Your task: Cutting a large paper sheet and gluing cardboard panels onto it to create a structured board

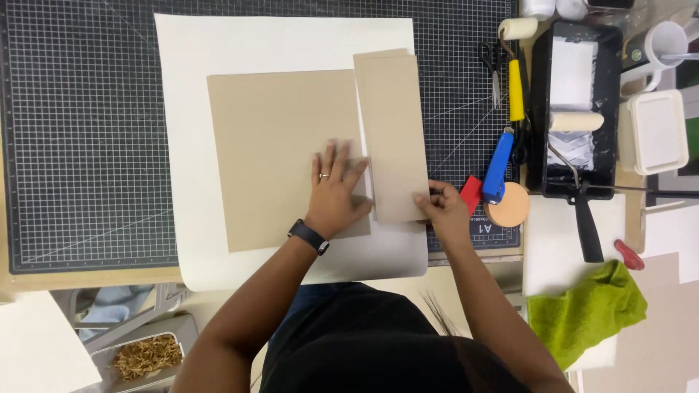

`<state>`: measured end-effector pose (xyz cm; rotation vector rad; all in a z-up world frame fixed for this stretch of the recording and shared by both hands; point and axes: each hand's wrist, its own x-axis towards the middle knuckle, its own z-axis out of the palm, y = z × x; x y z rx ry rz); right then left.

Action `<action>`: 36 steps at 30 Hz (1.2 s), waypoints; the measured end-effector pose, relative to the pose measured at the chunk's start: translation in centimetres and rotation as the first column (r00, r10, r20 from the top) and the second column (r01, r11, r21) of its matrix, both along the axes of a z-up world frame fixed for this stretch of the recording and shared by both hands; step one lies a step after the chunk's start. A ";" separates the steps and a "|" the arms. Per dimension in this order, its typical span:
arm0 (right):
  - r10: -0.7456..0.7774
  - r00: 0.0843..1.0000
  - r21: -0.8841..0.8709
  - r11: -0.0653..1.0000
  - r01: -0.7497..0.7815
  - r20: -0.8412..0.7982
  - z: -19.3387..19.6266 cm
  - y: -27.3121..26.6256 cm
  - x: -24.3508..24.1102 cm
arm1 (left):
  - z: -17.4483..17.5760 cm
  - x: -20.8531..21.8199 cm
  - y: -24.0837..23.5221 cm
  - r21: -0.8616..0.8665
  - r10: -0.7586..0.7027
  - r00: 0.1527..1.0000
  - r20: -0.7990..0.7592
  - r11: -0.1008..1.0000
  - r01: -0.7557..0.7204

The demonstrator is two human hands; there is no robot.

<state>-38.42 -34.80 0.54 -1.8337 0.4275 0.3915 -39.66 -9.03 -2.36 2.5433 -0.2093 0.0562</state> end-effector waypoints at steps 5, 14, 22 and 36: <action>-0.009 1.000 0.046 0.999 0.009 -0.007 -0.4 0.1 -1.7 | -0.9 -0.4 1.4 0.045 0.049 0.999 0.002 0.998 -0.049; 0.040 0.998 0.082 0.996 -0.037 -0.038 -1.2 3.0 -3.5 | -0.7 -1.1 3.7 0.028 0.083 0.996 0.022 0.996 -0.084; 0.073 0.997 -0.157 0.985 -0.069 0.017 2.1 4.1 -4.6 | -1.4 -1.0 3.5 0.043 0.111 0.994 0.014 0.993 -0.111; -0.047 0.999 0.148 0.988 0.045 0.009 -1.4 -1.1 -4.0 | -1.5 -0.9 3.5 0.061 0.108 0.994 0.023 0.992 -0.110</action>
